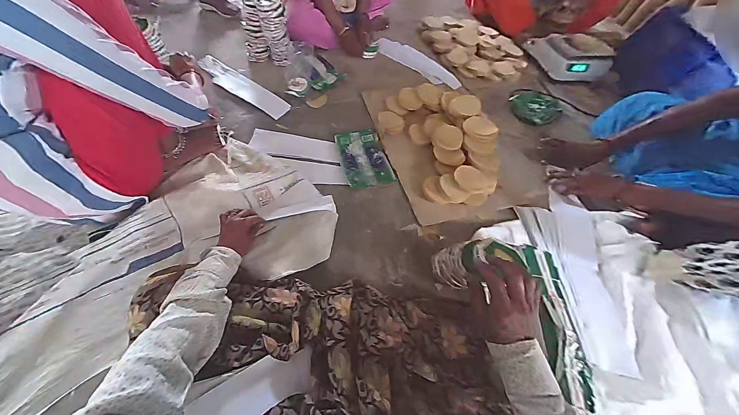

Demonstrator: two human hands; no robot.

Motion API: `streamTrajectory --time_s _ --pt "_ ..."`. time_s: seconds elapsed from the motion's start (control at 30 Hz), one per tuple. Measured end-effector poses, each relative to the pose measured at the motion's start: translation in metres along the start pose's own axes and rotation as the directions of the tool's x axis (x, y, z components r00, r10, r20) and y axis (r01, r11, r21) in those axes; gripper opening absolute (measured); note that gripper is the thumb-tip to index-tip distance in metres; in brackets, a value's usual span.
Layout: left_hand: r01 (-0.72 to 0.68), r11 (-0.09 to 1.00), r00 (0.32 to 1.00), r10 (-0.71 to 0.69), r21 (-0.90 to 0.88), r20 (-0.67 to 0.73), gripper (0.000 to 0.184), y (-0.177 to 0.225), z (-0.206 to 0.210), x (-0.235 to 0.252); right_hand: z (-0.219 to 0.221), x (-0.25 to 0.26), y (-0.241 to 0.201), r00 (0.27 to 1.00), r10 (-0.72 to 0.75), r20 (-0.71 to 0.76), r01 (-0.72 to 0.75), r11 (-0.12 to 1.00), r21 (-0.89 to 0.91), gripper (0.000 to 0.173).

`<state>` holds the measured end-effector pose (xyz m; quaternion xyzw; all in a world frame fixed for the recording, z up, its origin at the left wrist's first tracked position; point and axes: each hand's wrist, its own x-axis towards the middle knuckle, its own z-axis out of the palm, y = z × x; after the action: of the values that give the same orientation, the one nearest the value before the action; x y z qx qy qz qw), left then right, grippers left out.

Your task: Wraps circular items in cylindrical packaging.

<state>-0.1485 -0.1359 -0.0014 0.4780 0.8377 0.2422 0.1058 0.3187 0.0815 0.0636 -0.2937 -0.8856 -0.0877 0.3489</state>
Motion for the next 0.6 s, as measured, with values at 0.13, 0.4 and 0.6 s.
streamTrajectory --time_s 0.13,0.4,0.6 --pt "-0.242 0.97 0.956 0.239 0.003 -0.172 0.019 0.011 0.003 -0.01 0.025 0.013 -0.038 0.996 -0.008 0.091 -0.007 0.986 0.168 0.027" --pt "-0.512 0.854 0.844 0.52 0.088 -0.135 0.017 0.058 0.058 -0.059 0.102 0.062 -0.076 0.659 0.378 0.65 -0.658 0.708 0.256 0.036" --pt "-0.51 0.858 0.86 0.51 0.062 0.024 0.014 0.065 0.072 -0.072 0.143 0.135 -0.026 0.375 0.809 0.454 -0.927 0.322 0.191 0.057"
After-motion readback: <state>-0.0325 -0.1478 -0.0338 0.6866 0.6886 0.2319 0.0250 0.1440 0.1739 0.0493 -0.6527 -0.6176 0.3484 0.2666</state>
